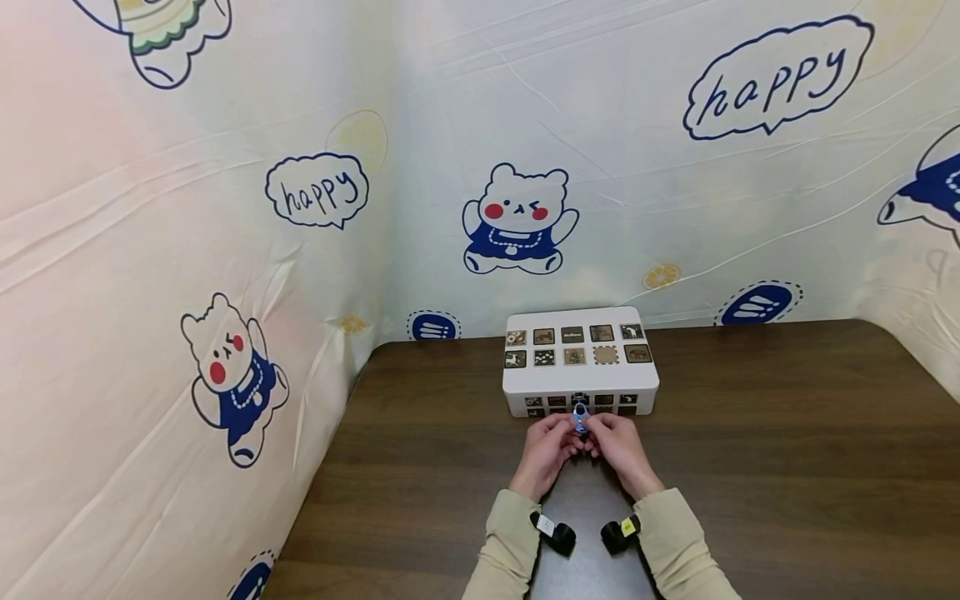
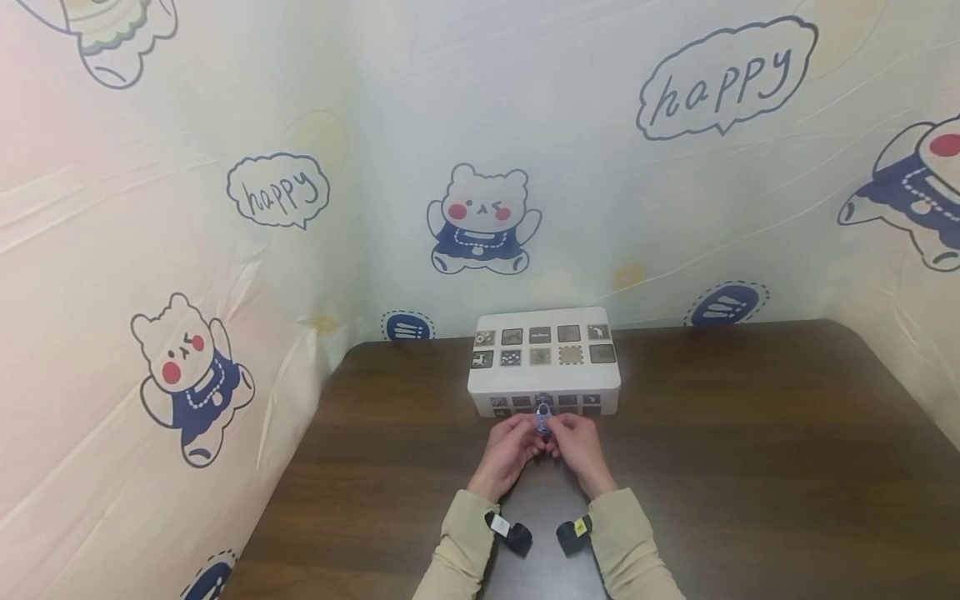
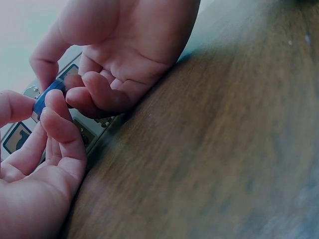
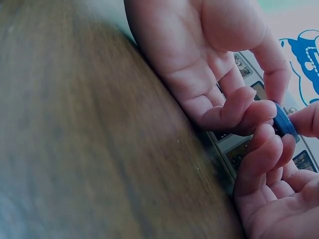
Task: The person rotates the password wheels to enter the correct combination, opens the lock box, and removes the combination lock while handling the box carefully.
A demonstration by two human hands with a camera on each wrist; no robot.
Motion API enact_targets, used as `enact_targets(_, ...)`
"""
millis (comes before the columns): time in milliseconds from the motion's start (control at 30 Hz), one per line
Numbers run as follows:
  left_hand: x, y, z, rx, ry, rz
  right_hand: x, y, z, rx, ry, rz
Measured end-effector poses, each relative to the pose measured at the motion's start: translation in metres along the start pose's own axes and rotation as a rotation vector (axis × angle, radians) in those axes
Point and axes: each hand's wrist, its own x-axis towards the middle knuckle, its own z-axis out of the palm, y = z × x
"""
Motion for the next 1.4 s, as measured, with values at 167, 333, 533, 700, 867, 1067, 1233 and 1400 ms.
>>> enact_targets(167, -0.0001, -0.0001, -0.0003, 0.006, -0.003, 0.001, 0.0012, 0.0021, 0.0005, -0.007, 0.004, -0.009)
enact_targets(333, 0.0011, -0.0007, -0.0011, 0.004, -0.01, 0.002, 0.0003, 0.0021, 0.0007, -0.007, -0.002, -0.029)
enact_targets(533, 0.0013, -0.0006, -0.0006, 0.006, -0.012, 0.006, -0.0002, 0.0026, 0.001, -0.023, -0.001, -0.073)
enact_targets(700, 0.0007, -0.0006, -0.0002, 0.004, -0.007, 0.006, 0.0005, 0.0017, 0.0024, -0.036, 0.005, -0.016)
enact_targets(867, 0.0002, -0.0006, -0.0001, -0.001, 0.0, 0.003, 0.0002, 0.0, 0.0034, -0.048, 0.006, 0.012)
enact_targets(1067, 0.0002, -0.0005, 0.0001, 0.003, 0.0, 0.002, -0.0017, -0.0017, 0.0037, -0.048, 0.005, 0.007)
enact_targets(1233, 0.0009, -0.0004, -0.0005, 0.003, -0.005, 0.002, -0.0015, -0.0011, 0.0036, -0.043, 0.002, 0.0)
enact_targets(1400, 0.0012, 0.0, -0.001, 0.005, -0.005, 0.0, -0.0009, -0.0007, 0.0041, -0.031, 0.006, 0.001)
